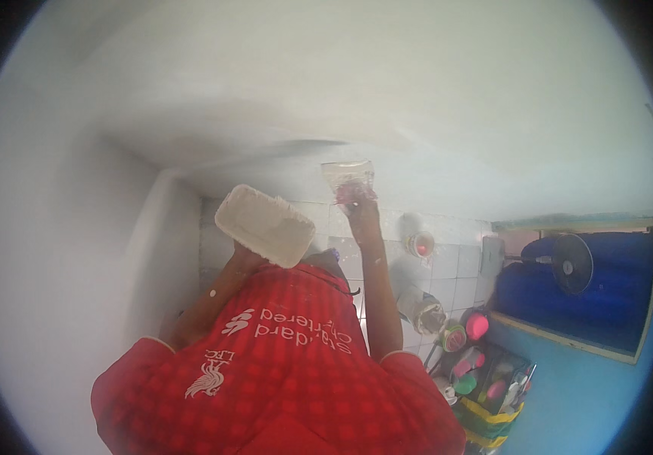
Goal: The person applies white plaster to a ceiling using a trowel and a plastic container. They repeatedly scoop plaster from the container and spread it across the ceiling surface in smooth strokes.
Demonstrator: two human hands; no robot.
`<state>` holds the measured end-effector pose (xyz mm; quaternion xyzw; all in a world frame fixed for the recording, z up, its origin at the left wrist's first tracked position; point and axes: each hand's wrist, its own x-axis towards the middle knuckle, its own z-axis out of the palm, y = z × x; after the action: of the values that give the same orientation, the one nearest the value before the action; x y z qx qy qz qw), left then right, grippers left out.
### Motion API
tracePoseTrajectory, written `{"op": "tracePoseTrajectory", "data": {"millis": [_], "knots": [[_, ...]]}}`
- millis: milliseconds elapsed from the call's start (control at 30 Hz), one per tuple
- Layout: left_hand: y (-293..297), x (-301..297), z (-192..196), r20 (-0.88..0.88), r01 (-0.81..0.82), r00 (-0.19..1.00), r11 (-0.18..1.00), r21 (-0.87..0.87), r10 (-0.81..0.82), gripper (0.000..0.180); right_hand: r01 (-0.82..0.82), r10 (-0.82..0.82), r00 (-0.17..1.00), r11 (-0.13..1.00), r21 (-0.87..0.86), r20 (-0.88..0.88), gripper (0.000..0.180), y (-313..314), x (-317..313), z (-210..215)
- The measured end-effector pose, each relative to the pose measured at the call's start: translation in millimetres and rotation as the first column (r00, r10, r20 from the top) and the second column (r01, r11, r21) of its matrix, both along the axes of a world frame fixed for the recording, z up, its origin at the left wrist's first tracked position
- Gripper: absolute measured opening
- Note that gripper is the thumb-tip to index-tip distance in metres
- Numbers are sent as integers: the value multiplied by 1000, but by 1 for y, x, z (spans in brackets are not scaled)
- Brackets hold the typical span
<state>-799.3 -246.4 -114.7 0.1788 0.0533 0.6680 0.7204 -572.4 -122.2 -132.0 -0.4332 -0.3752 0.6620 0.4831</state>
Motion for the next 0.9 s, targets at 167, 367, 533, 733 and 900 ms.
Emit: {"op": "tracePoseTrajectory", "data": {"millis": [167, 367, 533, 733, 900], "knots": [[-16, -36, -21, 389, 269, 898, 957, -111, -207, 63, -13, -131, 914, 936, 353, 383, 14, 26, 26, -7], [-17, -10, -24, 369, 210, 913, 976, -60, -174, 62, -312, 96, 838, 891, 329, 537, 29, 112, 82, 21], [-26, 12, -23, 48, 23, 999, 997, -70, -19, 61, -310, 310, 950, 951, 9, -40, 32, 161, 92, 95], [-29, 14, -26, 143, 75, 988, 994, -75, -63, 56, -359, -76, 688, 828, 430, 722, 33, 137, 158, 143], [-21, 2, -12, 304, 176, 943, 978, -113, -135, 56, 137, -194, 960, 955, 263, 204, 36, 49, 172, 117]]}}
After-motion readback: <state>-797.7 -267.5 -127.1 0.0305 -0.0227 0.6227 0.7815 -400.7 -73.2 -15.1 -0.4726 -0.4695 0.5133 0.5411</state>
